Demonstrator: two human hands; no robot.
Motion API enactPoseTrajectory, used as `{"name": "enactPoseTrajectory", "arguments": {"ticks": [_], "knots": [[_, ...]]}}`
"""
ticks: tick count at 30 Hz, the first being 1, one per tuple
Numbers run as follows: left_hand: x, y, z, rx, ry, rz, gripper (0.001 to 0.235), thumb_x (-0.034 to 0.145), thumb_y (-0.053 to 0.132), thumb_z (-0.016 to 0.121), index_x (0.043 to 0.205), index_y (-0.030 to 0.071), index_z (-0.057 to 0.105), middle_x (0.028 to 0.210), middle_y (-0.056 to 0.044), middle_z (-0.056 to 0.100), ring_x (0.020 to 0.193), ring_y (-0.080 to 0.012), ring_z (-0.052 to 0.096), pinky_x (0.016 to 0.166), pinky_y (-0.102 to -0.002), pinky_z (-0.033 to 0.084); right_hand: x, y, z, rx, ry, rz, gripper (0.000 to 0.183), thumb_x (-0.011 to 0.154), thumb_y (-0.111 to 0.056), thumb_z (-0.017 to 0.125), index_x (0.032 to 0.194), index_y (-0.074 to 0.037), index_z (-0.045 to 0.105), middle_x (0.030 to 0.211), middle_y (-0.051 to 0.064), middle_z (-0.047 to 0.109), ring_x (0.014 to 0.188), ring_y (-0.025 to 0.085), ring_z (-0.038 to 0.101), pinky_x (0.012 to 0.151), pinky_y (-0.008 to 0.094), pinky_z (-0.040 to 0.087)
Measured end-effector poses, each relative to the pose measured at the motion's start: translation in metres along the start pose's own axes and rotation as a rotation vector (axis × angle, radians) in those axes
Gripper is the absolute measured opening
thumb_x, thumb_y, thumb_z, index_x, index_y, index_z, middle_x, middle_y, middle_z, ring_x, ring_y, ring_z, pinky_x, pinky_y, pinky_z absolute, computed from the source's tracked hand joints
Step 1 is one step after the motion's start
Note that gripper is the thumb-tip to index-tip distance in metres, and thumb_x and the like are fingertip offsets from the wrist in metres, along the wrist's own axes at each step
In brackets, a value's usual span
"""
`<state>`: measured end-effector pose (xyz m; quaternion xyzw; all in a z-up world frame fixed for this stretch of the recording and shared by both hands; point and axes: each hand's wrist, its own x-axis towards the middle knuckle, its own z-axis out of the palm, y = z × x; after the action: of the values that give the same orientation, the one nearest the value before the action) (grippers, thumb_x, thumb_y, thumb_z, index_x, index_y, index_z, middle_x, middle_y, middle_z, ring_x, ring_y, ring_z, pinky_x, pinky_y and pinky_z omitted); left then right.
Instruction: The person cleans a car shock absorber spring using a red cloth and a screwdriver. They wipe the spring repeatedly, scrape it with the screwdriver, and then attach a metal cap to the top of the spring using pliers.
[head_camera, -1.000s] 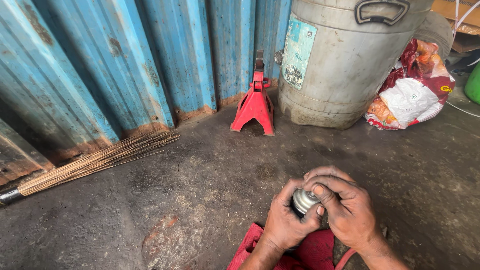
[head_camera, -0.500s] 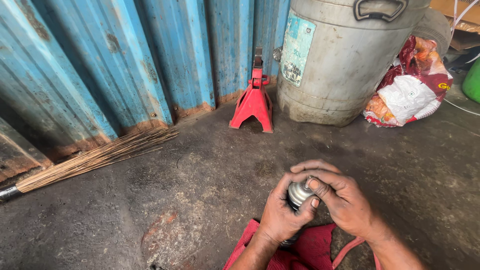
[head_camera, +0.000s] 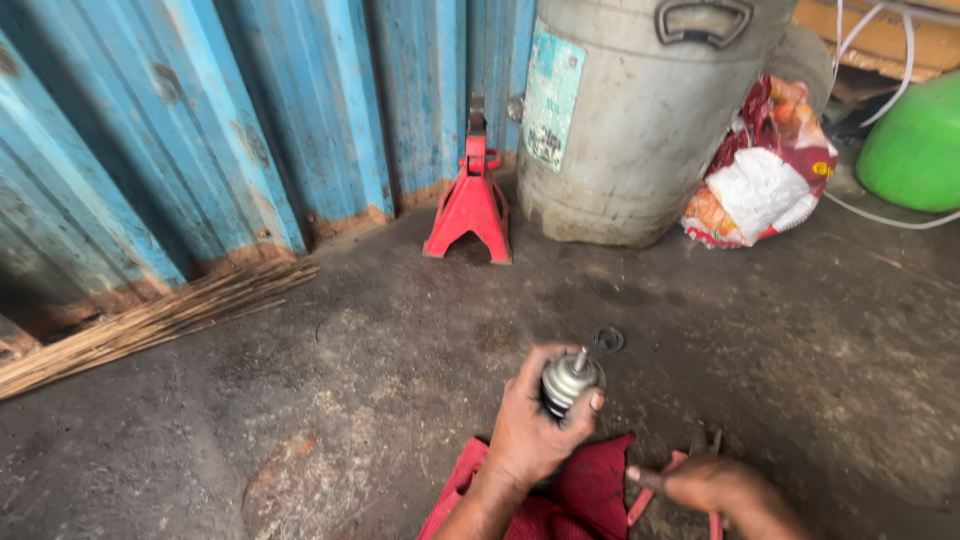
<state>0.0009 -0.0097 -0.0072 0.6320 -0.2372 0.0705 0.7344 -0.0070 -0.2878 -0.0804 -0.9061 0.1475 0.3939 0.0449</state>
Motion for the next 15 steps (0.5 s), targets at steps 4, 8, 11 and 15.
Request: {"name": "enactPoseTrajectory", "arguments": {"ticks": [4, 8, 11, 15], "knots": [[-0.002, 0.011, -0.007, -0.023, 0.009, 0.023, 0.045, 0.087, 0.016, 0.080, 0.125, 0.008, 0.057, 0.095, -0.001, 0.074, 0.089, -0.0081, 0.069, 0.084, -0.027, 0.057, 0.011, -0.013, 0.014, 0.328, 0.055, 0.253, 0.066, 0.081, -0.065, 0.072, 0.134, -0.025, 0.072, 0.159, -0.012, 0.043, 0.118, 0.022, 0.071, 0.101, 0.039, 0.059], [-0.005, 0.011, -0.012, -0.079, -0.001, 0.015, 0.044, 0.088, 0.013, 0.078, 0.125, 0.007, 0.057, 0.098, -0.001, 0.073, 0.091, -0.0074, 0.067, 0.085, -0.027, 0.057, 0.011, 0.015, 0.013, 0.543, 0.151, 0.288, 0.060, 0.082, -0.041, 0.079, 0.134, -0.016, 0.064, 0.141, 0.006, 0.058, 0.113, 0.024, 0.065, 0.099, 0.043, 0.054], [-0.003, 0.013, -0.014, -0.064, -0.001, 0.004, 0.043, 0.088, 0.013, 0.079, 0.124, 0.007, 0.057, 0.095, -0.001, 0.073, 0.088, -0.0075, 0.068, 0.083, -0.026, 0.057, -0.001, 0.028, -0.008, 0.907, 0.307, 0.161, 0.063, 0.079, -0.028, 0.074, 0.138, -0.014, 0.059, 0.130, 0.009, 0.062, 0.106, 0.025, 0.067, 0.092, 0.045, 0.055], [-0.003, 0.019, -0.013, -0.028, 0.007, 0.018, 0.043, 0.086, 0.013, 0.080, 0.122, 0.008, 0.057, 0.093, -0.002, 0.073, 0.087, -0.0077, 0.068, 0.082, -0.027, 0.057, -0.053, 0.026, -0.048, 1.696, 0.061, -0.713, 0.070, 0.076, -0.011, 0.068, 0.144, -0.012, 0.053, 0.115, 0.013, 0.066, 0.098, 0.026, 0.068, 0.083, 0.046, 0.057]]}}
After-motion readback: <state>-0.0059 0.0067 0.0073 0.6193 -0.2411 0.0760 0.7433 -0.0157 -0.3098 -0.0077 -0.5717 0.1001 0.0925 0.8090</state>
